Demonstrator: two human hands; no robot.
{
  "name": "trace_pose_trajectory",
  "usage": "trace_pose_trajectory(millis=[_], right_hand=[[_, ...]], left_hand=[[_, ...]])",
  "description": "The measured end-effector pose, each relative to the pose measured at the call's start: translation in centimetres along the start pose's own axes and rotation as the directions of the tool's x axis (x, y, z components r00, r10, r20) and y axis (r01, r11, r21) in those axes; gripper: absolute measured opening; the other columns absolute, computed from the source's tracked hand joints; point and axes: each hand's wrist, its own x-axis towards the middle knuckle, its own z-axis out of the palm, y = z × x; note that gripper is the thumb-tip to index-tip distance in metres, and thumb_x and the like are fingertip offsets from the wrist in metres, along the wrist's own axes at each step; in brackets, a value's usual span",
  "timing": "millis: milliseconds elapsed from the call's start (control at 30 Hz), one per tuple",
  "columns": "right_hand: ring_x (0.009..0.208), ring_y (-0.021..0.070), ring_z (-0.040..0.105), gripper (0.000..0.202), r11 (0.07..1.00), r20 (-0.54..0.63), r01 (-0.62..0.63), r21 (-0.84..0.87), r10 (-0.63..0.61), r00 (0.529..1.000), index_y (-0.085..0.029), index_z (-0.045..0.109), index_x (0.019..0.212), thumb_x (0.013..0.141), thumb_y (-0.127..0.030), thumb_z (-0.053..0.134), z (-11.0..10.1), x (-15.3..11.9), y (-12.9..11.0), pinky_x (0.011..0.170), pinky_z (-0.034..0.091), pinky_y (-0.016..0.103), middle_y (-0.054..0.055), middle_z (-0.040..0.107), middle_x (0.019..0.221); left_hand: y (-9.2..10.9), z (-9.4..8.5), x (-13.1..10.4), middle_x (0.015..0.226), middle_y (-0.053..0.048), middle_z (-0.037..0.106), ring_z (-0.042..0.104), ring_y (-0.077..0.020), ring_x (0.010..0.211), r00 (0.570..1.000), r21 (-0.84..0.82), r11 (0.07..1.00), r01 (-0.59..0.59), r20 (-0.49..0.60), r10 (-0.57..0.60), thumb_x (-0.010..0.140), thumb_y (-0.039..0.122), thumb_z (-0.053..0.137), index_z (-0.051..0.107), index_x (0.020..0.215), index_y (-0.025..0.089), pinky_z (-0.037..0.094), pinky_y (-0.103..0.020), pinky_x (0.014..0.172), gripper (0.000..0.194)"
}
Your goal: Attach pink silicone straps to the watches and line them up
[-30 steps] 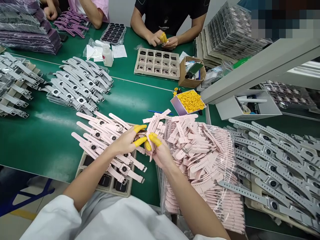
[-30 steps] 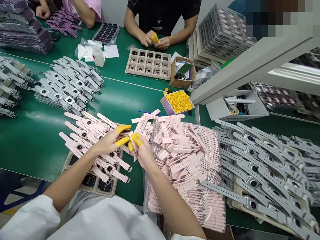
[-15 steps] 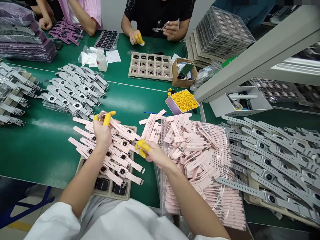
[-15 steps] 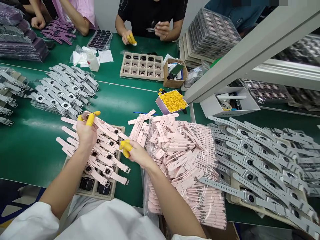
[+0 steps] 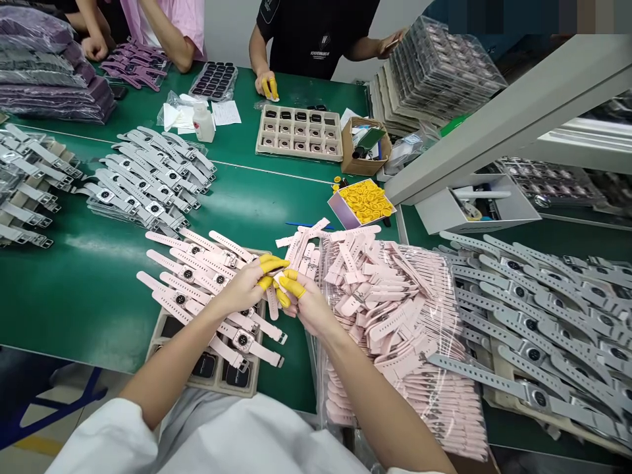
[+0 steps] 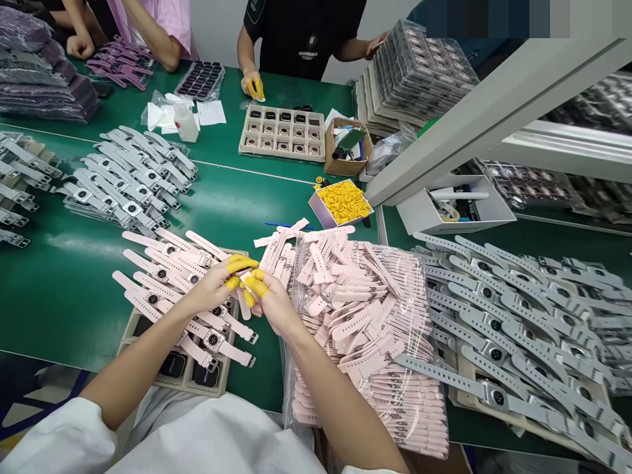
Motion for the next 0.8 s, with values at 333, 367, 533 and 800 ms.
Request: trace_pose_trajectory(millis=[333, 367, 533, 800], right_hand=[[0.038, 0.0036, 0.023, 0.044, 0.985, -0.111, -0.05, 0.166, 0.069, 0.991, -0.022, 0.051, 0.077, 0.07, -0.051, 0.083, 0.54, 0.28, -0.27, 0.038, 0.015, 0.019, -0.011, 0.043, 0.049], [0.038, 0.0034, 0.023, 0.045, 0.986, -0.12, -0.06, 0.158, 0.079, 0.99, -0.022, 0.051, 0.076, 0.069, -0.053, 0.083, 0.56, 0.33, -0.26, 0.038, 0.015, 0.019, -0.011, 0.043, 0.049], [0.038, 0.0027, 0.021, 0.047, 0.989, -0.117, -0.11, 0.098, 0.121, 0.986, -0.022, 0.049, 0.075, 0.064, -0.053, 0.082, 0.47, 0.73, -0.3, 0.038, 0.012, 0.019, -0.012, 0.041, 0.047], [0.039, 0.0038, 0.023, 0.041, 0.993, -0.108, -0.117, 0.033, 0.12, 0.987, -0.023, 0.049, 0.078, 0.067, -0.052, 0.076, 0.22, 0.94, 0.03, 0.04, 0.012, 0.021, -0.011, 0.042, 0.048]], left_hand=[[0.8, 0.08, -0.77, 0.139, -0.013, 0.059, 0.057, -0.0275, 0.134, 0.997, 0.105, 0.992, 0.072, 0.028, -0.076, 0.106, 0.024, 0.039, 0.054, 0.149, 0.023, 0.049, -0.046, 0.115, 0.046], [0.84, 0.02, -0.86, 0.14, -0.013, 0.059, 0.056, -0.0274, 0.136, 0.996, 0.12, 0.99, 0.077, 0.032, -0.081, 0.106, 0.026, 0.038, 0.054, 0.149, 0.023, 0.048, -0.046, 0.117, 0.046], [0.42, -0.05, -0.92, 0.135, -0.015, 0.062, 0.061, -0.0268, 0.13, 0.999, 0.292, 0.956, 0.031, 0.017, -0.037, 0.104, 0.023, 0.04, 0.059, 0.142, 0.019, 0.053, -0.044, 0.112, 0.042], [0.56, -0.31, -0.95, 0.13, -0.014, 0.068, 0.064, -0.0271, 0.126, 0.999, 0.334, 0.942, 0.016, 0.026, -0.026, 0.105, 0.026, 0.04, 0.063, 0.138, 0.02, 0.057, -0.045, 0.108, 0.041]])
